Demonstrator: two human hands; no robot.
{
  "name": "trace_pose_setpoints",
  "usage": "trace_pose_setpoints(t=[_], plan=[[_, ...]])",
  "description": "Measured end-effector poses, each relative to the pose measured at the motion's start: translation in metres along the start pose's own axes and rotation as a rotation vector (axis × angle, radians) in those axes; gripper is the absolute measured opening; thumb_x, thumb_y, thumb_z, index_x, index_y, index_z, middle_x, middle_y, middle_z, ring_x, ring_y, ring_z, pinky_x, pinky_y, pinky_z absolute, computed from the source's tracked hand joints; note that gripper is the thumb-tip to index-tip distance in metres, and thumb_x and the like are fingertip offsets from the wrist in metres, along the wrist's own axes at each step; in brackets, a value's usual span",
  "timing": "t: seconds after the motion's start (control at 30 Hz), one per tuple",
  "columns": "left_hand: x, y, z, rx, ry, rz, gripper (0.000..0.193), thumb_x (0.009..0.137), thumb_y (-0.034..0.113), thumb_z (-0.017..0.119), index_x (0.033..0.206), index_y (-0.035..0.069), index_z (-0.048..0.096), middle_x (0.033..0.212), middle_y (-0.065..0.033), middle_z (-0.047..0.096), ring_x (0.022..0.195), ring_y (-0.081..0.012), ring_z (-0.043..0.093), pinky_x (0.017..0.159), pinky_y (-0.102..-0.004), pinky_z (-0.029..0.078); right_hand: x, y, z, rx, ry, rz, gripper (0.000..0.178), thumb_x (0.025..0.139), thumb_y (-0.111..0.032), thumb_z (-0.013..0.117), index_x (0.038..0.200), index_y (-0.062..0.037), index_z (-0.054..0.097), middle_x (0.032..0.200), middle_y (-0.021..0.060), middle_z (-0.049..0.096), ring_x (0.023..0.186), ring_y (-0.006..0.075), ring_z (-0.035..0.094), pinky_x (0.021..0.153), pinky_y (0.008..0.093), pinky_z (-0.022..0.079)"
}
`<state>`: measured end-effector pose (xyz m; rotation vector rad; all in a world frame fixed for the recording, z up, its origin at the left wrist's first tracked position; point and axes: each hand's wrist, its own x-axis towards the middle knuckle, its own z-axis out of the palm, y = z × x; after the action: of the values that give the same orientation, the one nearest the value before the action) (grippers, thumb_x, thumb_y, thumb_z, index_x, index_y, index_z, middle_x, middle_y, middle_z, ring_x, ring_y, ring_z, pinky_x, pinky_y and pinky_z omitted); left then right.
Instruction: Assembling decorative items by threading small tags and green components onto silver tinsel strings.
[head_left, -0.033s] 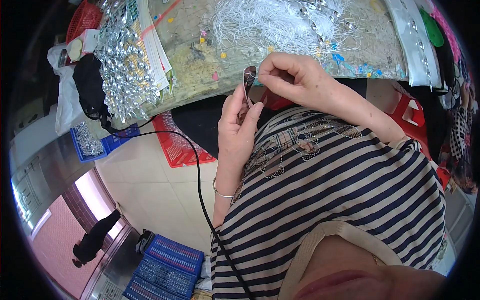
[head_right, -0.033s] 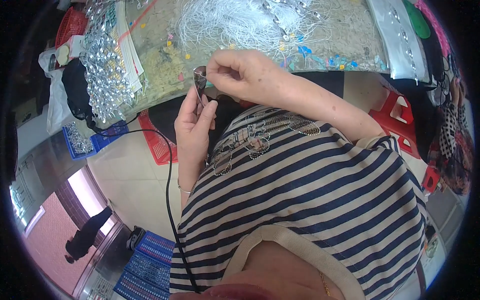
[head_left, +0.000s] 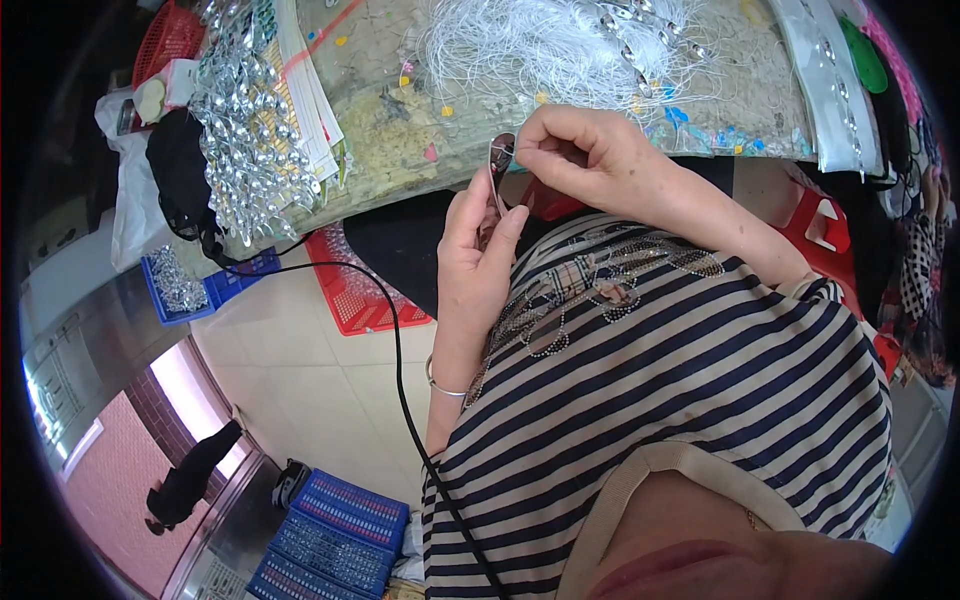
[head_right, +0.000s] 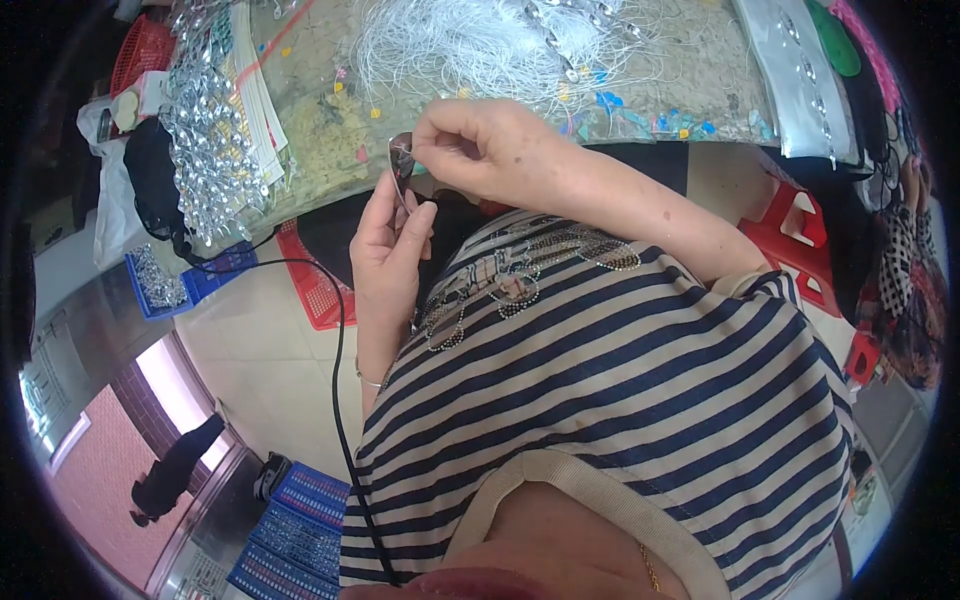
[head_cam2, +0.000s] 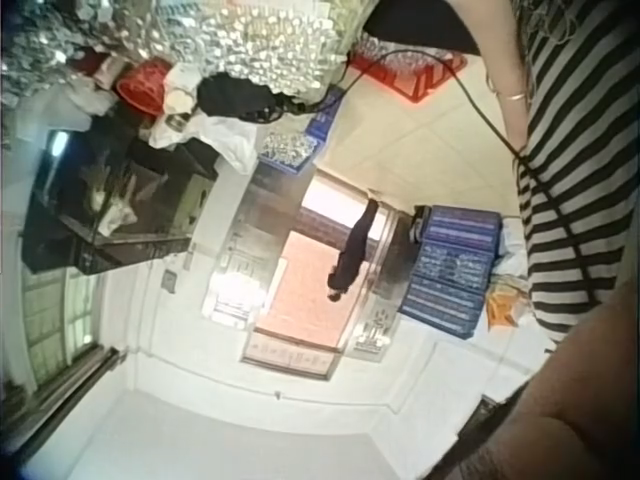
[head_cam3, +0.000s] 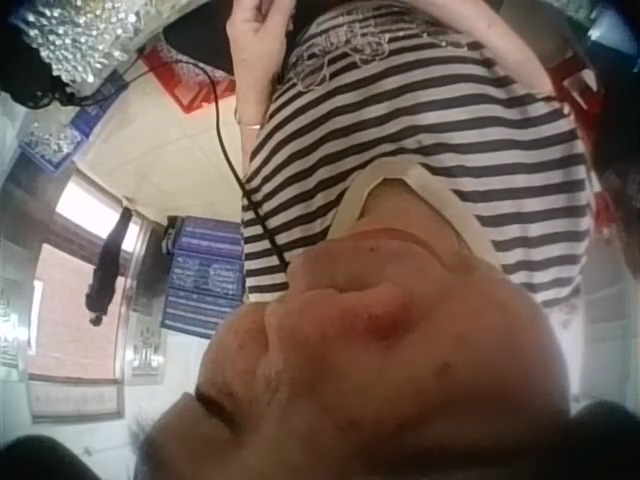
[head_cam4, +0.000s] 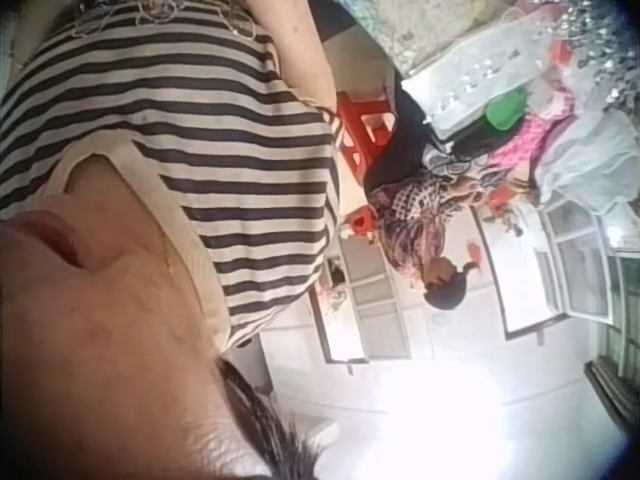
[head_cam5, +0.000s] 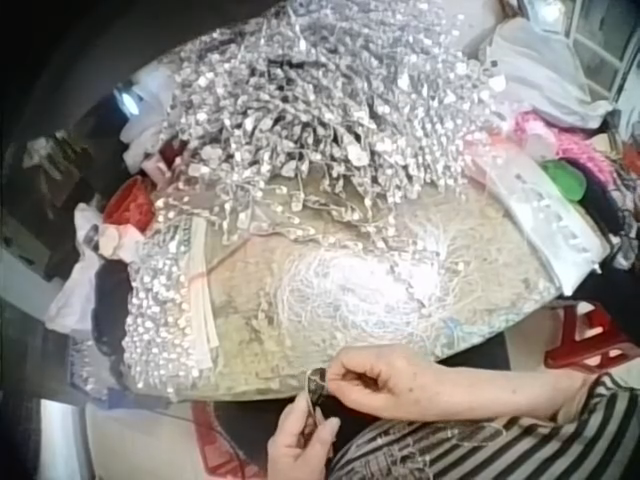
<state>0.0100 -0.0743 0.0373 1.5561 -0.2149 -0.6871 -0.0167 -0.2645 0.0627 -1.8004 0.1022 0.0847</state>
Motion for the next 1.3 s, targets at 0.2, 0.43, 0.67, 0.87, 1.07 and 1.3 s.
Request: trace_pose_setpoints(t=[0.2,0.43,0.67,0.87,1.07,1.3], plan=[[0.001,0.008,0.003,0.181,-0.077,0.082,0.06,0.084,0.001,0.06,0.139,0.007,0.038,0.091,-0.001,0.044,0.08,-0.0089,0.043,0.074,-0.0209,0.039,0.0,0.0,-0.001,-0.057,0.022,-0.018,0.01,0.089,-0.009,0.059,0.089,0.0009,0.058,0.071,0.001,0.056,0.065,0.0045,0.05,0.058,0.0206,0.043],[0.002,0.01,0.002,0.389,-0.071,0.251,0.059,0.084,0.001,0.058,0.139,0.008,0.038,0.087,-0.0044,0.044,0.078,-0.0139,0.044,0.073,-0.0233,0.039,0.001,0.002,-0.002,-0.071,0.024,-0.029,0.011,0.088,-0.01,0.059,0.09,0.0008,0.058,0.069,0.0003,0.054,0.064,0.0047,0.048,0.057,0.02,0.042],[0.003,0.009,0.002,0.52,-0.085,0.341,0.052,0.085,-0.001,0.056,0.135,0.008,0.045,0.088,-0.0076,0.046,0.08,-0.0182,0.047,0.077,-0.0251,0.04,0.002,-0.003,-0.007,-0.072,0.074,0.018,0.01,0.088,-0.012,0.06,0.09,-0.0021,0.06,0.069,-0.0014,0.051,0.062,0.0039,0.046,0.057,0.0188,0.04],[0.001,0.017,0.002,0.536,-0.121,0.286,0.052,0.083,-0.002,0.058,0.133,0.011,0.049,0.089,-0.0076,0.047,0.08,-0.0179,0.048,0.077,-0.0258,0.041,0.01,0.009,-0.006,0.247,0.041,-0.036,0.011,0.088,-0.015,0.062,0.088,-0.0043,0.065,0.075,-0.0039,0.059,0.062,0.0012,0.047,0.053,0.017,0.037],[-0.004,0.008,-0.009,0.419,-0.173,0.157,0.052,0.081,-0.003,0.059,0.13,0.012,0.052,0.092,-0.0068,0.049,0.082,-0.016,0.05,0.079,-0.025,0.041,0.01,0.003,-0.006,0.456,-0.037,0.179,0.012,0.09,-0.017,0.06,0.09,-0.0062,0.067,0.074,-0.0032,0.061,0.063,0.0016,0.052,0.058,0.017,0.043],[0.007,0.008,-0.004,0.105,-0.181,0.17,0.038,0.082,0.0,0.063,0.12,0.002,0.058,0.115,-0.0077,0.055,0.095,-0.0115,0.053,0.085,-0.0239,0.043,0.007,0.001,0.003,0.454,-0.165,0.248,0.015,0.089,-0.017,0.061,0.09,-0.0033,0.067,0.078,-0.0009,0.064,0.071,0.0039,0.057,0.065,0.0185,0.047]])
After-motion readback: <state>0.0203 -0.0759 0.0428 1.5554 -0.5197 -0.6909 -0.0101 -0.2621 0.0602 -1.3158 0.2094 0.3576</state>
